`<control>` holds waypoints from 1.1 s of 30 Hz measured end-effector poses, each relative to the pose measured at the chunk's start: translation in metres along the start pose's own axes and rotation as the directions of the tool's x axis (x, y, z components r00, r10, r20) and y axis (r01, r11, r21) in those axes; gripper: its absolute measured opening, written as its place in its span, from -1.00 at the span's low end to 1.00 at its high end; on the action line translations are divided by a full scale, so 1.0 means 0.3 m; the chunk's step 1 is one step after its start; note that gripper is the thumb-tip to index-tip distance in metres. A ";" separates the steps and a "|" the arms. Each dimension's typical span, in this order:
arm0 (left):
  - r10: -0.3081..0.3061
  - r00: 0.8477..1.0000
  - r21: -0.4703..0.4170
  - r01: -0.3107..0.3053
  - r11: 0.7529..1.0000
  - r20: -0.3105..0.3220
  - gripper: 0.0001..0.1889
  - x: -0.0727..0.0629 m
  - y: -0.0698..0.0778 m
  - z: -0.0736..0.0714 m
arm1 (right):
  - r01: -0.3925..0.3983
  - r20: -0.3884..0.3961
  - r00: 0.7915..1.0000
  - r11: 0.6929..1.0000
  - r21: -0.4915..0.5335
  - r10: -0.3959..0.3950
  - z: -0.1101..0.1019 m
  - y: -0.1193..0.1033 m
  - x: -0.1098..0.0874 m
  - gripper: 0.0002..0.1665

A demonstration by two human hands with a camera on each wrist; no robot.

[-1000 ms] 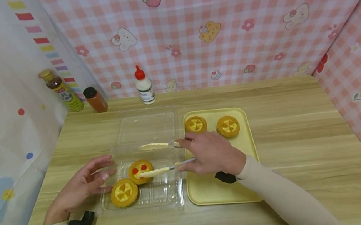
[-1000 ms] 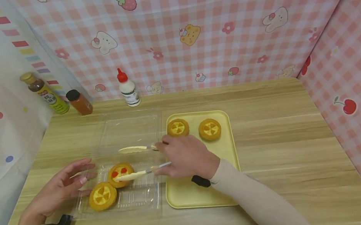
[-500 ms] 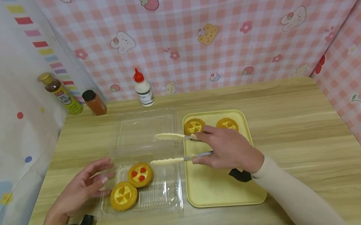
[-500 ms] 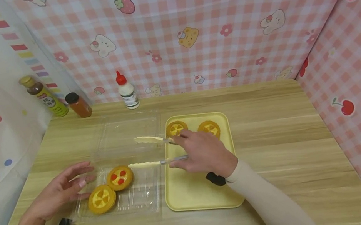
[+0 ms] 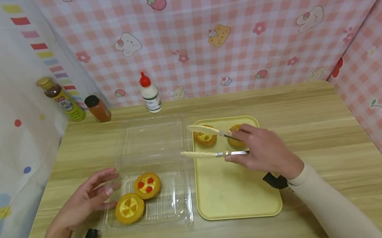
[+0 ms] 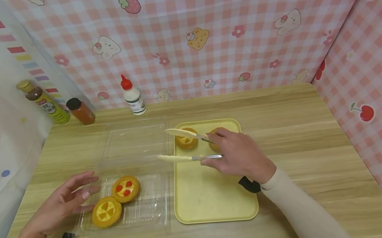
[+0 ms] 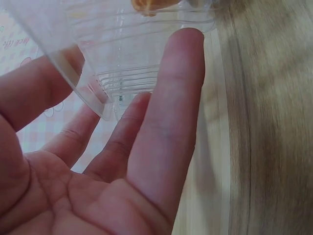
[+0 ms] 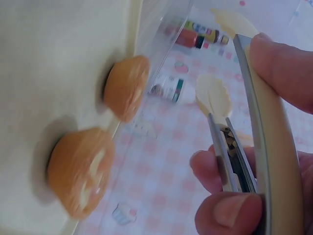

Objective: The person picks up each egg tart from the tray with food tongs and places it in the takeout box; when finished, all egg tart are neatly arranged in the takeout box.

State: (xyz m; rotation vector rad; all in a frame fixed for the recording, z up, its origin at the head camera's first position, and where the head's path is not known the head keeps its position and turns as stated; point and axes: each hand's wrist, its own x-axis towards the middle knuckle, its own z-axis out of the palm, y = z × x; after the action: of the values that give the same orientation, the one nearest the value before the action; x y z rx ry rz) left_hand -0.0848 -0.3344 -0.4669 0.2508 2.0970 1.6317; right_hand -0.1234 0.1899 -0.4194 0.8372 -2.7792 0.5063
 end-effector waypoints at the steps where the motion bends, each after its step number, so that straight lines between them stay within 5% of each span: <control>1: 0.002 1.000 0.000 -0.002 1.000 0.001 -0.41 0.000 0.001 0.000 | 0.001 -0.013 1.000 1.000 0.002 0.000 -0.003 0.012 -0.006 -0.18; 23: 0.009 1.000 -0.011 -0.008 1.000 0.022 -0.41 -0.001 0.007 0.005 | -0.195 -0.054 0.980 0.980 -0.031 0.193 -0.048 0.215 -0.179 -0.20; 33: -0.008 1.000 -0.005 0.008 1.000 0.025 -0.40 0.004 0.012 0.006 | -0.279 0.034 0.959 0.959 -0.051 0.281 -0.052 0.261 -0.254 -0.10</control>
State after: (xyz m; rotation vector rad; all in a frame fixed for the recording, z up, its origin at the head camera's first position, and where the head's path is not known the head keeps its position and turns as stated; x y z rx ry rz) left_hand -0.0855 -0.3313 -0.4640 0.2592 2.0731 1.6210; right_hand -0.1036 0.2949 -0.4471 0.4486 -2.9519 0.4712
